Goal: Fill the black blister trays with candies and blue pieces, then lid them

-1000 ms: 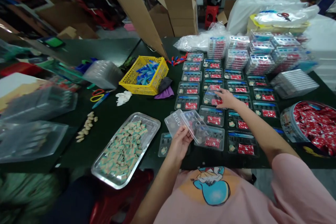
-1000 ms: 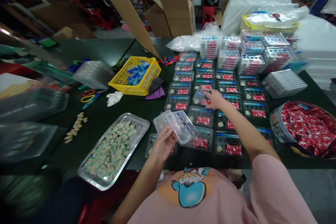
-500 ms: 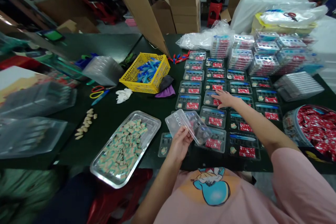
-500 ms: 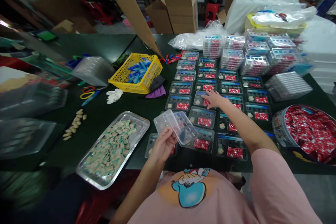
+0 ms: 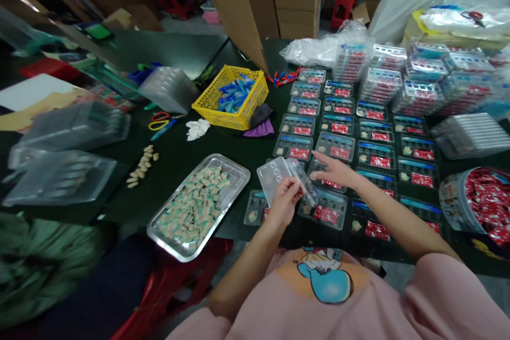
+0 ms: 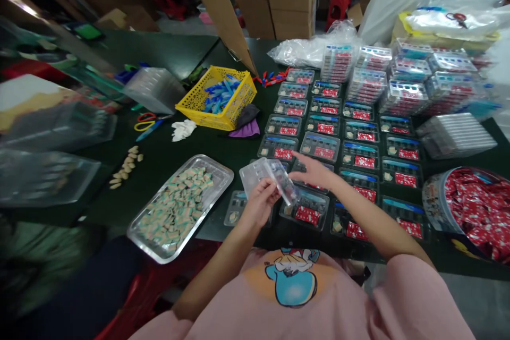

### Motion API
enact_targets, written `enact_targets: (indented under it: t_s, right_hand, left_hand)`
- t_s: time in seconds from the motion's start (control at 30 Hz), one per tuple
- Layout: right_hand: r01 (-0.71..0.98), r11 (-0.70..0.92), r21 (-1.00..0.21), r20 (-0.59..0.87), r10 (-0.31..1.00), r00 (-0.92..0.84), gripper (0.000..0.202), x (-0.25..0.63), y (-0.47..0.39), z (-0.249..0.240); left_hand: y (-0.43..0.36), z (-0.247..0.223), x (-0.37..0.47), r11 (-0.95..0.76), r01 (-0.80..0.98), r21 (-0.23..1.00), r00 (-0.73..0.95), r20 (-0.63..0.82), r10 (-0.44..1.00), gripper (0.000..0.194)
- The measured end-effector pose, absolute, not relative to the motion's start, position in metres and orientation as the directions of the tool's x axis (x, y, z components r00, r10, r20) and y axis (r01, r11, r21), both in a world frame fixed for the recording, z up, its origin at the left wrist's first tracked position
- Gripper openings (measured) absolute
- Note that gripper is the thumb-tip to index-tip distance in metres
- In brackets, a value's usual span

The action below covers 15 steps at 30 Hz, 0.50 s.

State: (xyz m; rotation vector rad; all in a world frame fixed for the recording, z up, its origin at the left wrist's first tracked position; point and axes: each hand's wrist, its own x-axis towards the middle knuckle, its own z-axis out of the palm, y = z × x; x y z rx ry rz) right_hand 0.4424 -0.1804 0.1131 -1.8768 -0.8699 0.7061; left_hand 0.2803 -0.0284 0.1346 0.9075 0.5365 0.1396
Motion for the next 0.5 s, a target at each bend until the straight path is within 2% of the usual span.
enact_targets:
  t_s: [0.1,0.17,0.37,0.5]
  right_hand:
    - [0.017,-0.301,-0.954,-0.261,0.855,0.448,0.102,0.403,-0.175,0.117]
    - [-0.1,-0.288,-0.953,-0.302,0.858,0.415,0.106,0.39,-0.175,0.116]
    - [-0.364,-0.173,-0.915,-0.33,0.839,0.432,0.099,0.38,-0.178,0.106]
    - [-0.469,-0.116,-0.876,-0.328,0.856,0.4,0.091,0.373,-0.179,0.107]
  left_hand:
    - [-0.034,0.138,0.283,0.569,0.105,0.815,0.867,-0.355,0.35,0.032]
    - [-0.037,0.14,0.282,0.559,0.118,0.821,0.876,-0.351,0.331,0.032]
    - [-0.038,0.142,0.275,0.579,0.171,0.797,0.885,-0.382,0.264,0.033]
    - [-0.037,0.141,0.272,0.594,0.185,0.783,0.897,-0.382,0.223,0.033]
